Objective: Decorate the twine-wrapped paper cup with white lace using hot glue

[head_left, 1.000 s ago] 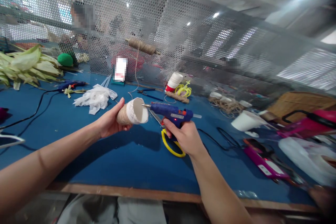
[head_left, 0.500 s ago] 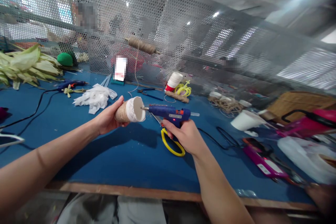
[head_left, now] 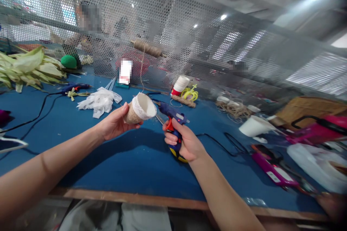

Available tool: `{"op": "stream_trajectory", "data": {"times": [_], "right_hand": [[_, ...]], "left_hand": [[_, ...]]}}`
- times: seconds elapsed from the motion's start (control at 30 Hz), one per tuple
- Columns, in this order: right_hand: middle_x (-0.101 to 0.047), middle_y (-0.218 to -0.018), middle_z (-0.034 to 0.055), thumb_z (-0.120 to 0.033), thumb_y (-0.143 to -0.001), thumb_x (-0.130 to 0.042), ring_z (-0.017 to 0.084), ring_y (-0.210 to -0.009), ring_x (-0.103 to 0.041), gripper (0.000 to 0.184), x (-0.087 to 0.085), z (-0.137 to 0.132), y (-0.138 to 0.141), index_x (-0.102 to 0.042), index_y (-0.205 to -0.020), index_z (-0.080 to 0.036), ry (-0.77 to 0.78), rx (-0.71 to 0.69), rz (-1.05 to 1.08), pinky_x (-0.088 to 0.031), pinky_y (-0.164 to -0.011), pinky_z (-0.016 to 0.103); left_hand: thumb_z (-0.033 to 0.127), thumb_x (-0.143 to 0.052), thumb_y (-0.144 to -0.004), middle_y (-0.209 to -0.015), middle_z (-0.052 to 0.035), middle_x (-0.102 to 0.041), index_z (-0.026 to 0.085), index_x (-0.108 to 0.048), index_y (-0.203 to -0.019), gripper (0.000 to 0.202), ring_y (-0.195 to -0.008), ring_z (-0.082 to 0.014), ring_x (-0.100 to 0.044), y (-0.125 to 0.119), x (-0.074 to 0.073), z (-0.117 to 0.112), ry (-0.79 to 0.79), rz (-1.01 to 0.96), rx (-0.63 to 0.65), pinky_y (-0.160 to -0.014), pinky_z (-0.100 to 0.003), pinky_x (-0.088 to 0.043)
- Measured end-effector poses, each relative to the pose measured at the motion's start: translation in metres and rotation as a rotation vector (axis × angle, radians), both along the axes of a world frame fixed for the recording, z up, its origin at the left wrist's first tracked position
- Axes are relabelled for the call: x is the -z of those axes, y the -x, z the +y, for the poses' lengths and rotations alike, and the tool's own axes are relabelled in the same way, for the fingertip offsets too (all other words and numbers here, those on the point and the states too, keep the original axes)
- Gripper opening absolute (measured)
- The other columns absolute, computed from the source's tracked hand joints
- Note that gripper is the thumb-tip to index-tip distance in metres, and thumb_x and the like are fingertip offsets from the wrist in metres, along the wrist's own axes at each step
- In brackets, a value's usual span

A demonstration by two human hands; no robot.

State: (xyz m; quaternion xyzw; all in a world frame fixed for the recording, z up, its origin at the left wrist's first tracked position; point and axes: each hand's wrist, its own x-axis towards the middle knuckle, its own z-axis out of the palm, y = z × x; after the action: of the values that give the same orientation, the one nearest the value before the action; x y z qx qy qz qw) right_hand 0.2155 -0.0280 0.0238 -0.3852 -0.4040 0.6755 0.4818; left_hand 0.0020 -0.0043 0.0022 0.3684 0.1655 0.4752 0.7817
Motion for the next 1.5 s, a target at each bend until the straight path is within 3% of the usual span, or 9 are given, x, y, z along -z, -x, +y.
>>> {"op": "stream_trajectory", "data": {"times": [0.33,0.53,0.63,0.8,0.93,1.1,1.33,1.5], "right_hand": [[-0.055,-0.063,-0.0018,-0.038,-0.065,-0.068,0.002,-0.039,-0.026,0.025,0.006,0.001,0.002,-0.057,-0.068,-0.016,0.054,-0.046,0.028,-0.023,-0.036,0.017],[-0.053,-0.057,-0.0014,-0.039,-0.070,-0.065,0.004,-0.040,-0.035,0.026,0.009,-0.003,0.004,-0.058,-0.068,-0.014,-0.140,0.014,-0.120,-0.027,-0.039,0.020],[-0.046,-0.044,-0.0033,-0.041,-0.073,-0.061,0.007,-0.040,-0.039,0.029,0.011,-0.004,0.002,-0.059,-0.067,-0.013,-0.261,0.091,-0.318,-0.030,-0.041,0.022],[-0.050,-0.045,-0.0011,-0.041,-0.075,-0.058,0.009,-0.043,-0.045,0.030,0.008,-0.005,-0.007,-0.060,-0.067,-0.013,-0.410,0.167,-0.641,-0.035,-0.044,0.024],[-0.050,-0.046,-0.0012,-0.040,-0.077,-0.056,0.010,-0.044,-0.045,0.028,0.005,-0.003,-0.014,-0.060,-0.068,-0.013,-0.486,0.187,-0.645,-0.038,-0.048,0.025],[-0.050,-0.047,-0.0013,-0.042,-0.075,-0.058,0.009,-0.042,-0.044,0.029,0.005,0.001,-0.017,-0.059,-0.069,-0.013,-0.460,0.196,-0.627,-0.037,-0.046,0.025],[-0.049,-0.045,-0.0020,-0.043,-0.075,-0.057,0.010,-0.043,-0.046,0.031,-0.004,-0.005,-0.017,-0.057,-0.067,-0.014,-0.477,0.127,-0.812,-0.039,-0.047,0.024],[-0.050,-0.046,-0.0004,-0.045,-0.076,-0.054,0.011,-0.045,-0.049,0.033,-0.007,-0.005,-0.019,-0.053,-0.061,-0.015,-0.503,0.185,-0.860,-0.042,-0.051,0.025]], "left_hand": [[0.037,-0.048,-0.083,-0.087,-0.0100,-0.064,0.013,-0.057,-0.098,0.030,-0.072,-0.0173,-0.064,-0.002,0.001,-0.002,-0.004,-0.005,-0.046,-0.068,-0.028,-0.053],[0.034,-0.051,-0.082,-0.092,-0.0078,-0.063,0.015,-0.059,-0.097,0.025,-0.075,-0.0161,-0.061,-0.004,-0.001,-0.002,0.000,-0.001,-0.106,-0.069,-0.029,-0.052],[0.032,-0.054,-0.080,-0.091,-0.0064,-0.062,0.016,-0.059,-0.097,0.024,-0.073,-0.0142,-0.061,-0.003,-0.001,-0.001,-0.046,0.023,-0.133,-0.067,-0.027,-0.051],[0.032,-0.061,-0.075,-0.085,-0.0049,-0.061,0.015,-0.058,-0.096,0.028,-0.069,-0.0126,-0.059,-0.001,0.000,0.000,-0.127,0.071,-0.196,-0.062,-0.024,-0.050],[0.034,-0.060,-0.075,-0.083,-0.0059,-0.060,0.014,-0.058,-0.096,0.029,-0.069,-0.0132,-0.058,0.000,0.001,0.002,-0.161,0.082,-0.185,-0.060,-0.024,-0.049],[0.036,-0.061,-0.074,-0.082,-0.0064,-0.061,0.013,-0.056,-0.100,0.035,-0.068,-0.0141,-0.059,0.000,0.001,0.002,-0.140,0.089,-0.151,-0.060,-0.025,-0.049],[0.039,-0.064,-0.071,-0.081,-0.0049,-0.061,0.014,-0.058,-0.095,0.036,-0.068,-0.0134,-0.057,-0.001,0.002,0.001,-0.129,0.106,-0.156,-0.061,-0.025,-0.048],[0.042,-0.065,-0.069,-0.081,-0.0045,-0.061,0.015,-0.058,-0.096,0.039,-0.067,-0.0132,-0.057,0.001,0.001,0.001,-0.154,0.139,-0.163,-0.059,-0.024,-0.047]]}}
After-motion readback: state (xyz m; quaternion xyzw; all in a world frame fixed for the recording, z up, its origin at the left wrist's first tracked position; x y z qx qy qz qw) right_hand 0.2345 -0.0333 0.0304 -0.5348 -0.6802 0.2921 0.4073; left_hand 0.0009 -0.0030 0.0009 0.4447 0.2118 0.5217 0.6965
